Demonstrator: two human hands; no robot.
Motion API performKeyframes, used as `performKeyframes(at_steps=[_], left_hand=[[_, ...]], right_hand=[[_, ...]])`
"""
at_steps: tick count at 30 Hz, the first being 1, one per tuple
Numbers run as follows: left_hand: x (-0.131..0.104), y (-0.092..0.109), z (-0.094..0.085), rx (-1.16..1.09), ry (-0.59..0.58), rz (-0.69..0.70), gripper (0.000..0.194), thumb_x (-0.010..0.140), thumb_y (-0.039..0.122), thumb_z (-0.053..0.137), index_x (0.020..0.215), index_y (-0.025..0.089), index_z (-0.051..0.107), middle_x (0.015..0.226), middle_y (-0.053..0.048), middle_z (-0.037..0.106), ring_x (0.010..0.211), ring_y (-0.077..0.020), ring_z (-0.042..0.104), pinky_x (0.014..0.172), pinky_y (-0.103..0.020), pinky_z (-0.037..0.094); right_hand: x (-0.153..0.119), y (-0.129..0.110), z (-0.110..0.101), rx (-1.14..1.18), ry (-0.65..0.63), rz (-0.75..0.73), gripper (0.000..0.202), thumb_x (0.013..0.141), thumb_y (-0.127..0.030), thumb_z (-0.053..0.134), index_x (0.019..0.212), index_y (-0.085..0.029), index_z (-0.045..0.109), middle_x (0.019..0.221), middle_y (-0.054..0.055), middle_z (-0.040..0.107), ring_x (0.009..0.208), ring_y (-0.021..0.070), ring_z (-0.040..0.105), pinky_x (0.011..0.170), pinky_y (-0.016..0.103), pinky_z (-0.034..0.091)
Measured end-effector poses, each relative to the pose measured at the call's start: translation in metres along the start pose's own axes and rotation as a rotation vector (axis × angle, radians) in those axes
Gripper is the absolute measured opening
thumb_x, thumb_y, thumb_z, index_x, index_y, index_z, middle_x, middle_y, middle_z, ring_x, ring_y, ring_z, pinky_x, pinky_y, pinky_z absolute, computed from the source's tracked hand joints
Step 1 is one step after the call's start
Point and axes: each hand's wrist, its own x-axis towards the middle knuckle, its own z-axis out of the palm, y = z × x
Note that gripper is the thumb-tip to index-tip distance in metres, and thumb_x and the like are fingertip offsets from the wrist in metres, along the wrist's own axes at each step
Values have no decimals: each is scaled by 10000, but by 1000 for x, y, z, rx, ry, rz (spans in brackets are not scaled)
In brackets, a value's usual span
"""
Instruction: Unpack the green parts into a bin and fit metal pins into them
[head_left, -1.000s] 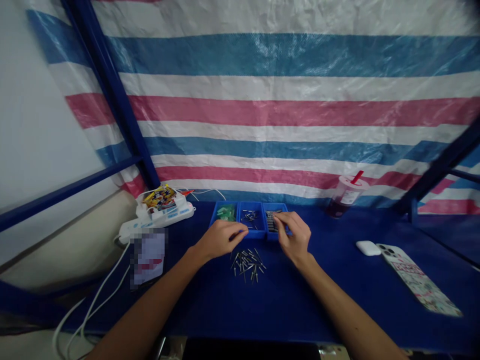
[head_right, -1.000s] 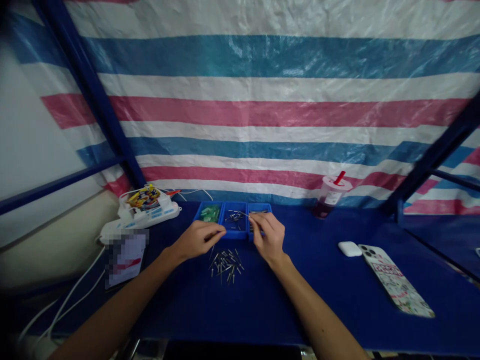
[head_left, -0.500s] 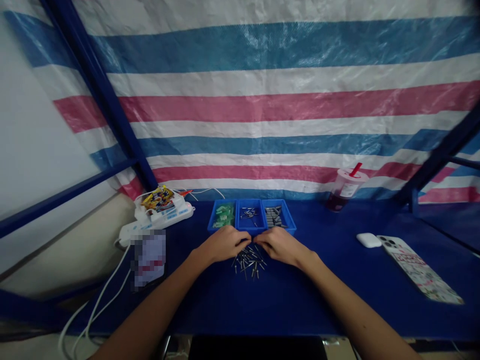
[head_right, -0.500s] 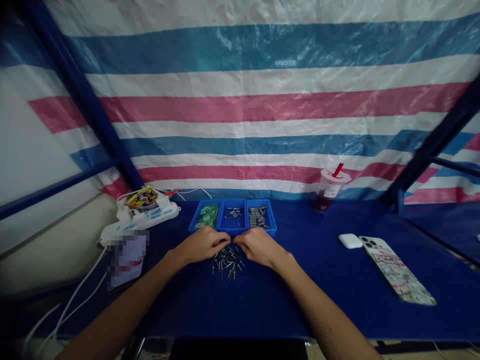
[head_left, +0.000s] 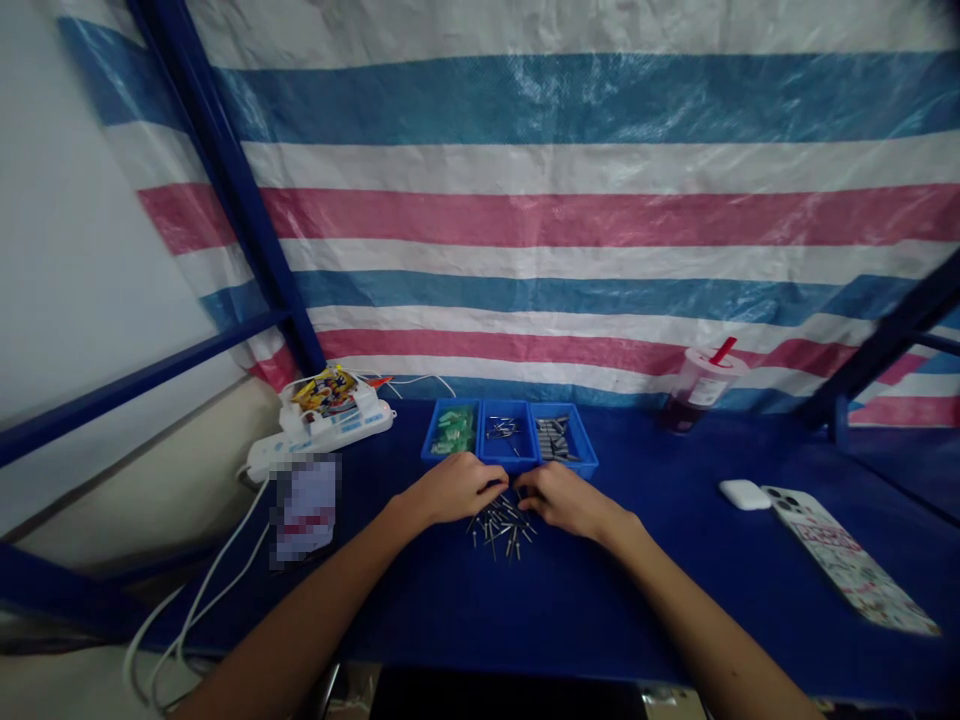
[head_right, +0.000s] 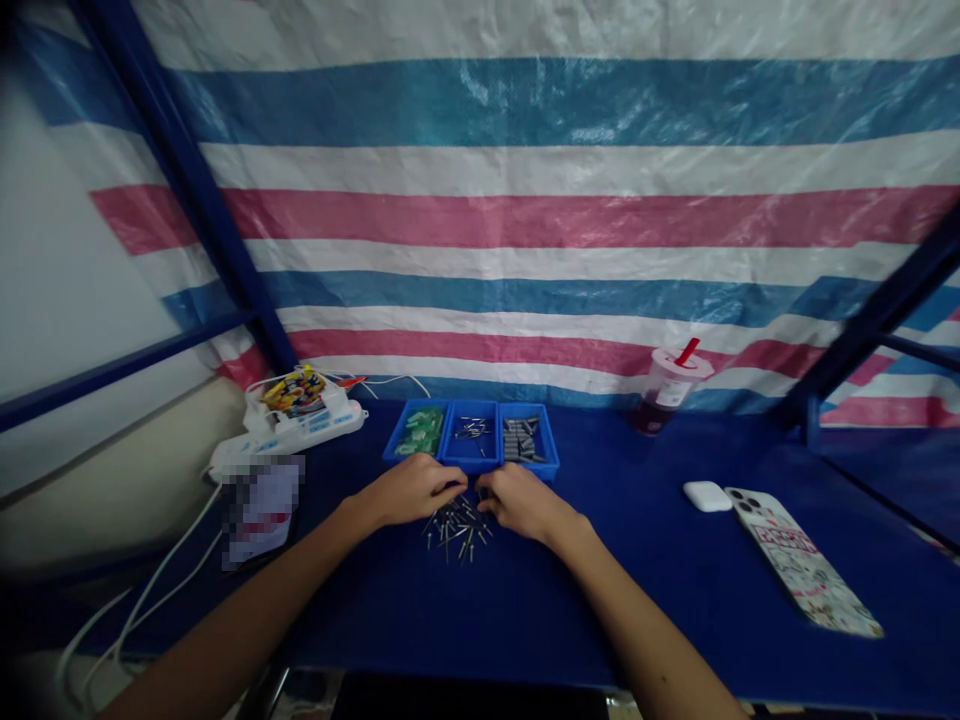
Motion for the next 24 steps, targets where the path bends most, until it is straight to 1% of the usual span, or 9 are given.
performKeyframes(at_steps=[3, 6, 8, 11, 14, 17, 21, 24], left_hand=[[0, 1, 0, -18, 3, -7, 204, 998, 273, 527, 972, 214, 721, 676, 0, 679, 604, -131, 618, 575, -243, 343], [1, 4, -1, -66, 13, -15, 196, 999, 269, 526, 1018, 213, 713, 650, 17, 655, 553, -110, 568, 559, -236, 328], [1, 6, -3, -103, 25, -42, 187, 1000, 277, 529, 1031, 209, 700, 623, 33, 627, 520, -100, 526, 545, -233, 316], [1, 9, -6, -136, 45, -96, 182, 992, 314, 549, 1039, 199, 682, 578, 48, 580, 501, -102, 498, 525, -231, 299], [1, 11, -6, -139, 50, -85, 191, 988, 321, 554, 1033, 197, 693, 575, 42, 583, 507, -110, 514, 521, -231, 299], [2, 10, -4, -117, 43, -59, 197, 988, 311, 558, 1047, 207, 714, 596, 31, 622, 518, -114, 540, 532, -234, 312], [2, 8, -1, -92, 43, -52, 215, 989, 324, 563, 1074, 211, 726, 656, 11, 683, 572, -132, 609, 569, -240, 360], [1, 7, -1, -81, 40, -48, 219, 992, 314, 558, 1087, 214, 728, 715, -4, 719, 615, -146, 645, 592, -243, 389]], right_hand=[[1, 1, 2, -3, 18, 2, 145, 875, -107, 636, 946, -202, 719, 860, 29, 733, 796, 174, 674, 688, 263, 398], [1, 1, 1, 4, 44, -8, 135, 851, -73, 618, 851, -192, 681, 764, 10, 688, 711, 153, 631, 645, 263, 351], [1, 0, -1, 24, 64, -25, 135, 851, -71, 610, 849, -194, 668, 728, -3, 663, 670, 141, 604, 629, 261, 337], [-1, -3, -5, 47, 103, -45, 124, 863, -86, 614, 878, -198, 665, 720, -11, 653, 655, 135, 592, 638, 258, 352], [-1, -4, -6, 58, 123, -54, 127, 872, -83, 614, 884, -199, 666, 729, -14, 665, 656, 131, 601, 643, 254, 367], [-1, -2, -5, 52, 126, -69, 156, 880, -70, 598, 895, -205, 675, 754, -11, 682, 686, 136, 627, 643, 251, 378], [0, -1, -4, 18, 147, -98, 198, 897, -61, 577, 963, -215, 683, 843, 3, 712, 769, 152, 665, 691, 254, 415], [-1, -3, -5, 18, 172, -119, 178, 937, -91, 566, 994, -215, 680, 889, 14, 717, 800, 157, 667, 715, 259, 433]])
